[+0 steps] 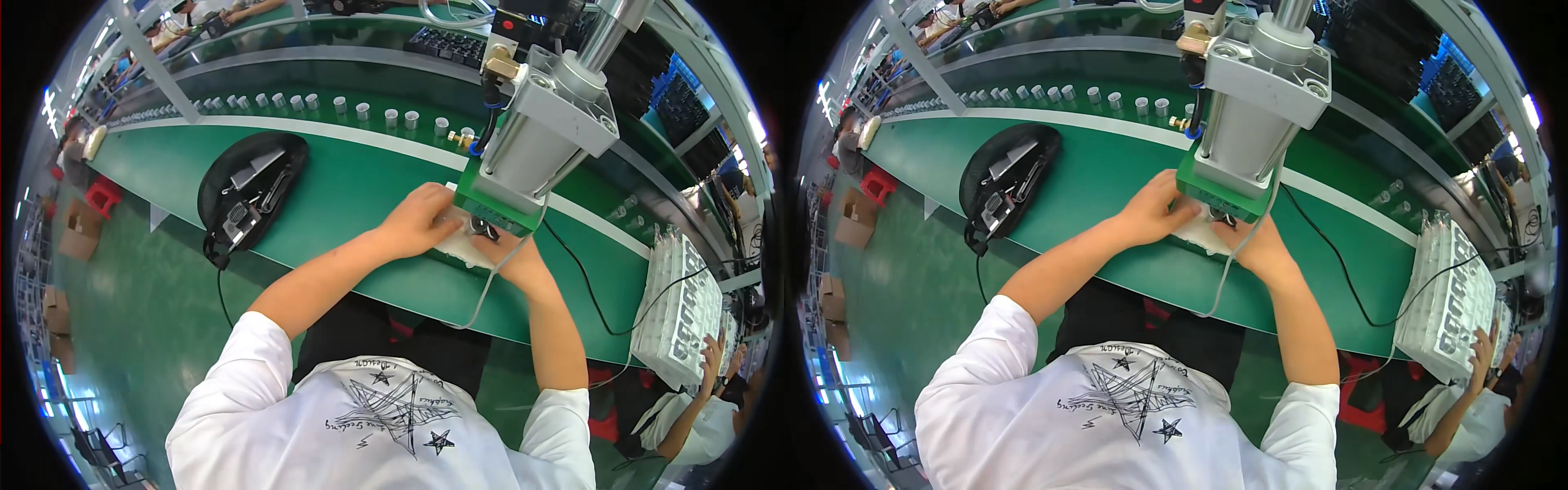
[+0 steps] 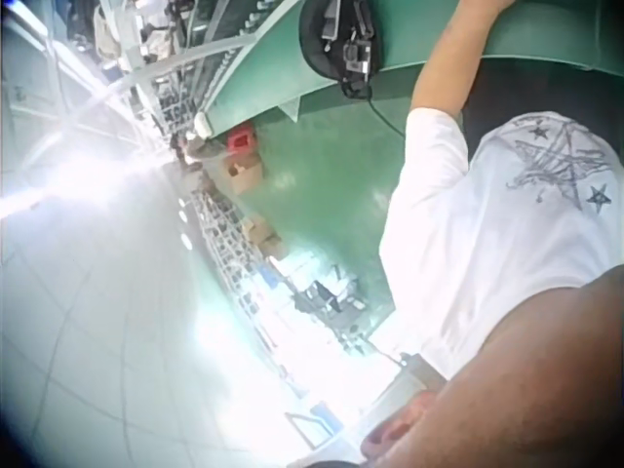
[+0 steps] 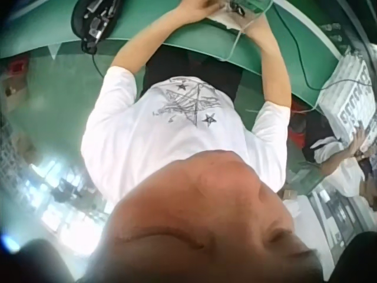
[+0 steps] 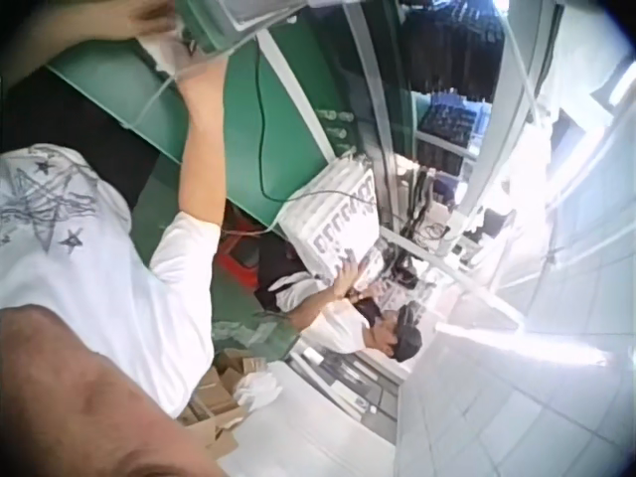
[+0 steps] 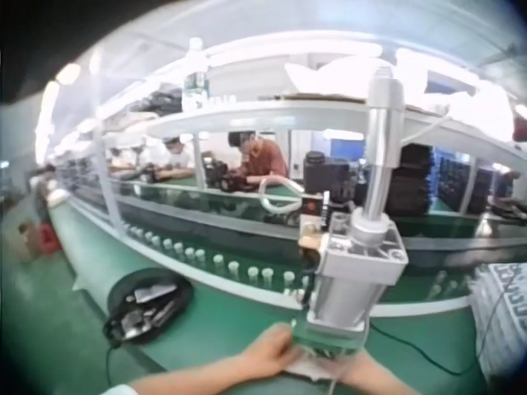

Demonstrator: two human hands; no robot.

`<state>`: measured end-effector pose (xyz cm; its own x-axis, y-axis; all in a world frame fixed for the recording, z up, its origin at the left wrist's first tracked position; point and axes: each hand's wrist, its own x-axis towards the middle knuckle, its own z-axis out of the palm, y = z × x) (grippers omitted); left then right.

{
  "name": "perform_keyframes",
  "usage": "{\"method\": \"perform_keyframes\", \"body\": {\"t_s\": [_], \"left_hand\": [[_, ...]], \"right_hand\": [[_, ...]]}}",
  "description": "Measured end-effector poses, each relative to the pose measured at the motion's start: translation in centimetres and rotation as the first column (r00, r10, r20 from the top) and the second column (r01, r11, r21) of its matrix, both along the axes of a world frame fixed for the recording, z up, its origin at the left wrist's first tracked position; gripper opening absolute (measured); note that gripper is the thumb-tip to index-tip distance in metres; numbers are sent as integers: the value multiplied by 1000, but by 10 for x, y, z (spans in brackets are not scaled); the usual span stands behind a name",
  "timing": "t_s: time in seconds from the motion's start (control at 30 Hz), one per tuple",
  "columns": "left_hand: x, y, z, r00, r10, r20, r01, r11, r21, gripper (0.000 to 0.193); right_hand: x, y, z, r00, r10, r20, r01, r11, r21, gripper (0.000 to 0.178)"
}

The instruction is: Assembling small electronics components using a manual press machine on a production line.

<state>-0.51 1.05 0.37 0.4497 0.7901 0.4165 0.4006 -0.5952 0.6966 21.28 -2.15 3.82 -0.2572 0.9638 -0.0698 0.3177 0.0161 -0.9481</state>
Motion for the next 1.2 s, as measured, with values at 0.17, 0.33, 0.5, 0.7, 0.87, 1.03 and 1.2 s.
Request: {"method": "perform_keyframes", "body": {"t_s": [0.17, 0.33, 0.5, 0.7, 0.87, 1.03, 1.2], "left_hand": [[4, -9, -3, 999, -38, 12, 36, 993, 109, 33], [8, -12, -2, 1000, -31, -1, 31, 997, 71, 36], [10, -3, -1, 998, -52, -29, 53, 999, 11, 37], [-13, -21, 3, 990, 93, 104, -97, 995, 38, 35], [-50, -37, -34, 972, 198, -129, -189, 979, 82, 25], [-41, -37, -32, 941, 230, -249, -182, 963, 199, 15], [-43, -39, -37, 939, 255, -233, -210, 957, 198, 13]], "right_hand": [[-10, -14, 7, 993, 38, 116, -48, 995, 84, 43], [-2, -20, -10, 990, -130, -52, 136, 982, 131, 45], [-1, -4, -23, 980, -106, -171, 132, 979, 152, 41], [51, 4, -59, 941, -334, -58, 274, 647, 712, 27], [58, 13, -64, 849, -514, -122, 514, 751, 415, 17], [66, 18, -74, 863, -505, -6, 484, 823, 296, 17], [59, 16, -74, 861, -508, 6, 480, 818, 317, 17]]}}
